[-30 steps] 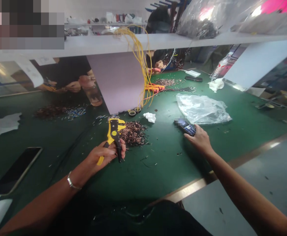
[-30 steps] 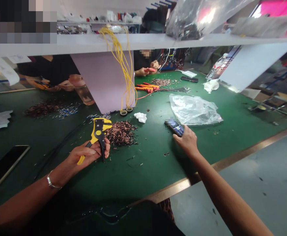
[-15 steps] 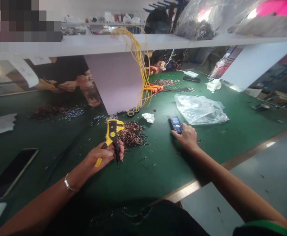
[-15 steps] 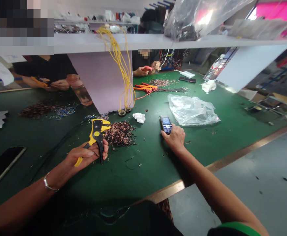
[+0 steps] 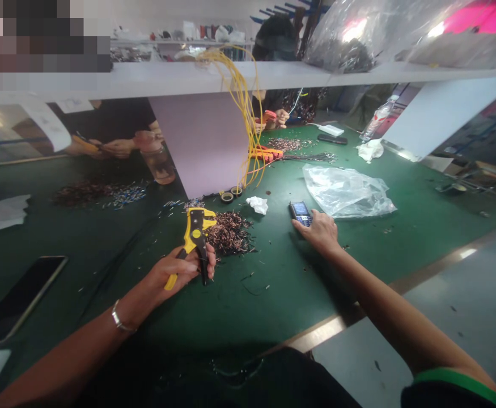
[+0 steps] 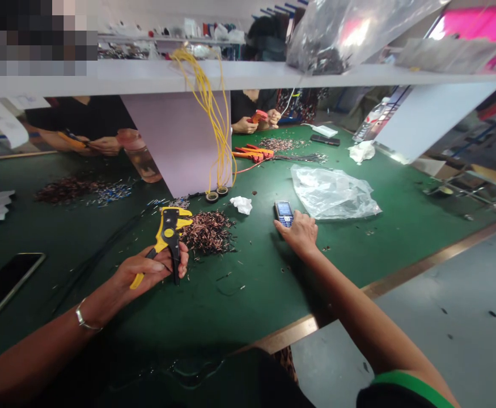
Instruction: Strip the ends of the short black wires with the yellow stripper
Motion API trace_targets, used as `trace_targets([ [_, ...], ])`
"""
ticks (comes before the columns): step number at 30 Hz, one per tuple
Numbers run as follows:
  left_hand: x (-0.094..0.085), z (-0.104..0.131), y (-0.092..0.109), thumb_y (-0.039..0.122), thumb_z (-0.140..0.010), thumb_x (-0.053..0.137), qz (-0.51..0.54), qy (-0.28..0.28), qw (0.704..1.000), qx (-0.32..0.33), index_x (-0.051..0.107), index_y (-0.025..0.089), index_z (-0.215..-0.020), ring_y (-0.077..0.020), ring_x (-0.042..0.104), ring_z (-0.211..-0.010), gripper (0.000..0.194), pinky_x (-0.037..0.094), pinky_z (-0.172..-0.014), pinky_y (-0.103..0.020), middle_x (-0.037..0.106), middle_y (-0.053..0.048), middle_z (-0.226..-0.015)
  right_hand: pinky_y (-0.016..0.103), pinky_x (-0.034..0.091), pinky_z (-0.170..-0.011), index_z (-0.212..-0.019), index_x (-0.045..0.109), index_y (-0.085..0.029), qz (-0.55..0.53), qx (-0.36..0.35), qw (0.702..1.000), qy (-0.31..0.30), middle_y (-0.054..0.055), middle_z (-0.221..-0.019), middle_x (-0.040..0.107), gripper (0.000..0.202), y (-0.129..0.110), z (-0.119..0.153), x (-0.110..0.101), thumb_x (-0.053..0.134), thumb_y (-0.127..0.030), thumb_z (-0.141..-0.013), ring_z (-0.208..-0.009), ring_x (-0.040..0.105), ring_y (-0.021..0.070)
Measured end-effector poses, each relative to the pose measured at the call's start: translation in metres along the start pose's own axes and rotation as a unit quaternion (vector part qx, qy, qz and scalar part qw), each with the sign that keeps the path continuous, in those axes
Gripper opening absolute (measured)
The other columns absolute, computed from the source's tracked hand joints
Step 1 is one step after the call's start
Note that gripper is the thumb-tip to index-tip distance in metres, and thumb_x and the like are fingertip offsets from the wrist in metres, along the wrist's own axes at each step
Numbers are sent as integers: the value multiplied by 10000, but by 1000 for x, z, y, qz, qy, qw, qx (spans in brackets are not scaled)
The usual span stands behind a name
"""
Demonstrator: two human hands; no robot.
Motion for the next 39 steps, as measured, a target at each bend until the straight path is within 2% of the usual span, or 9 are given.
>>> trace_targets([
  [5,-2,1,1,136,-712,607,-1,-5,1000,6,649,155,-1097,-239,641,-856,388,523,-813,-433,675,-105,-974,412,393,-866,-1272,552,-105,-25,-4,999,20,192,-1095,620,606,-5,-13,7,567,-474,-791,-1038,542,349],
  [11,-7,0,0,144,-701,623,6,-6,1000,5,644,147,-1099,-232,640,-850,398,520,-815,-413,671,-99,-973,450,357,-952,-1328,479,-91,-64,-101,989,86,198,-1150,584,620,-2,-9,19,549,-350,-769,-1092,487,350],
  [14,-8,0,0,140,-694,629,9,0,1000,6,638,129,-1115,-234,639,-863,421,520,-824,-412,670,-108,-992,465,344,-973,-1332,458,-106,-82,-127,983,105,198,-1185,566,613,1,-9,24,546,-338,-771,-1121,470,346],
  [20,-5,-1,3,136,-688,637,3,2,1000,2,657,147,-1095,-234,642,-853,408,520,-829,-434,679,-100,-981,485,337,-986,-1342,450,-113,-102,-151,978,103,203,-1223,557,609,5,-11,29,560,-311,-776,-1153,465,350],
  [28,-8,0,-2,119,-673,639,13,23,1000,-5,655,142,-1089,-232,647,-842,416,522,-823,-428,678,-97,-978,487,363,-982,-1280,504,-140,-154,-167,963,144,178,-1172,576,579,8,-13,33,596,-306,-733,-1121,485,348],
  [39,-3,0,4,126,-669,643,11,26,1000,-7,650,127,-1071,-239,646,-828,402,512,-809,-425,676,-101,-957,482,373,-976,-1253,536,-145,-168,-143,968,119,167,-1148,599,550,9,-14,32,588,-331,-738,-1104,503,340],
])
Point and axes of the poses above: each hand's wrist, its own z-axis away from the middle knuckle, its own x-axis out of the palm, y = z × x, the point moved 2 cm from there along -z, towards the middle knuckle
